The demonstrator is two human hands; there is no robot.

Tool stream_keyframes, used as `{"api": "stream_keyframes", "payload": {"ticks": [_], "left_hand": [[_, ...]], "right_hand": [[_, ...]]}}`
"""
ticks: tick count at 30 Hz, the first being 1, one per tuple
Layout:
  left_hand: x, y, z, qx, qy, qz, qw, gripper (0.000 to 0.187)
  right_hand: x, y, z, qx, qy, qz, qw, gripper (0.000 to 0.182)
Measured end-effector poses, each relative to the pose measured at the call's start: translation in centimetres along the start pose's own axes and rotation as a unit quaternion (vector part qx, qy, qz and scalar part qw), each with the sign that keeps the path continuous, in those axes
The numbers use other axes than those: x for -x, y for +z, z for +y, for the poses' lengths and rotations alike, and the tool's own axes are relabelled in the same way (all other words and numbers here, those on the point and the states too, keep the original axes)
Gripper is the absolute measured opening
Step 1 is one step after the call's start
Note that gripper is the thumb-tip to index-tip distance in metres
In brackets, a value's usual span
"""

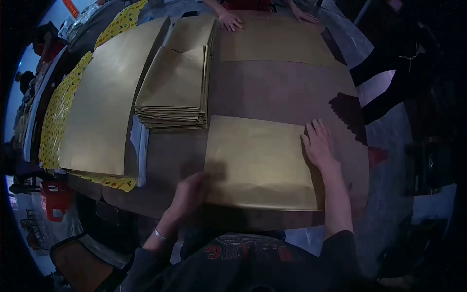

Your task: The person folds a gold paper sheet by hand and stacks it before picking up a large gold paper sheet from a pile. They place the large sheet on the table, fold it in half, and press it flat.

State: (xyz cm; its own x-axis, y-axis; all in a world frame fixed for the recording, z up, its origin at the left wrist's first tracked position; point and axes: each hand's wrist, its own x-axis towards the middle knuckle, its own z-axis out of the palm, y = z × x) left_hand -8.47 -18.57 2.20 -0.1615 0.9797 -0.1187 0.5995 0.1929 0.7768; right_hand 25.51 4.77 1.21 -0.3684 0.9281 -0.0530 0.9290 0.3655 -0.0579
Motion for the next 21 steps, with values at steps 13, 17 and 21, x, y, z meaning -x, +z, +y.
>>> {"api": "stream_keyframes", "payload": {"ticks": [13, 17, 21], "left_hand": [[-0.1, -0.2, 0.8, 0.033, -0.019, -0.008, 0.999, 0.025], [0.0, -0.3, 1.5, 0.033, -0.038, -0.004, 0.999, 0.023], [-0.2, 0.0, 0.4, -0.039, 0.069, 0.006, 0.997, 0.027]], "right_hand": [[-1.4, 1.8, -9.2, -0.062, -0.128, -0.034, 0.989, 0.064], [-1.0, 1.7, -8.6, -0.058, -0.103, -0.028, 0.993, 0.067], [-0.1, 1.1, -6.6, -0.062, -0.022, -0.027, 0.997, 0.069]]}}
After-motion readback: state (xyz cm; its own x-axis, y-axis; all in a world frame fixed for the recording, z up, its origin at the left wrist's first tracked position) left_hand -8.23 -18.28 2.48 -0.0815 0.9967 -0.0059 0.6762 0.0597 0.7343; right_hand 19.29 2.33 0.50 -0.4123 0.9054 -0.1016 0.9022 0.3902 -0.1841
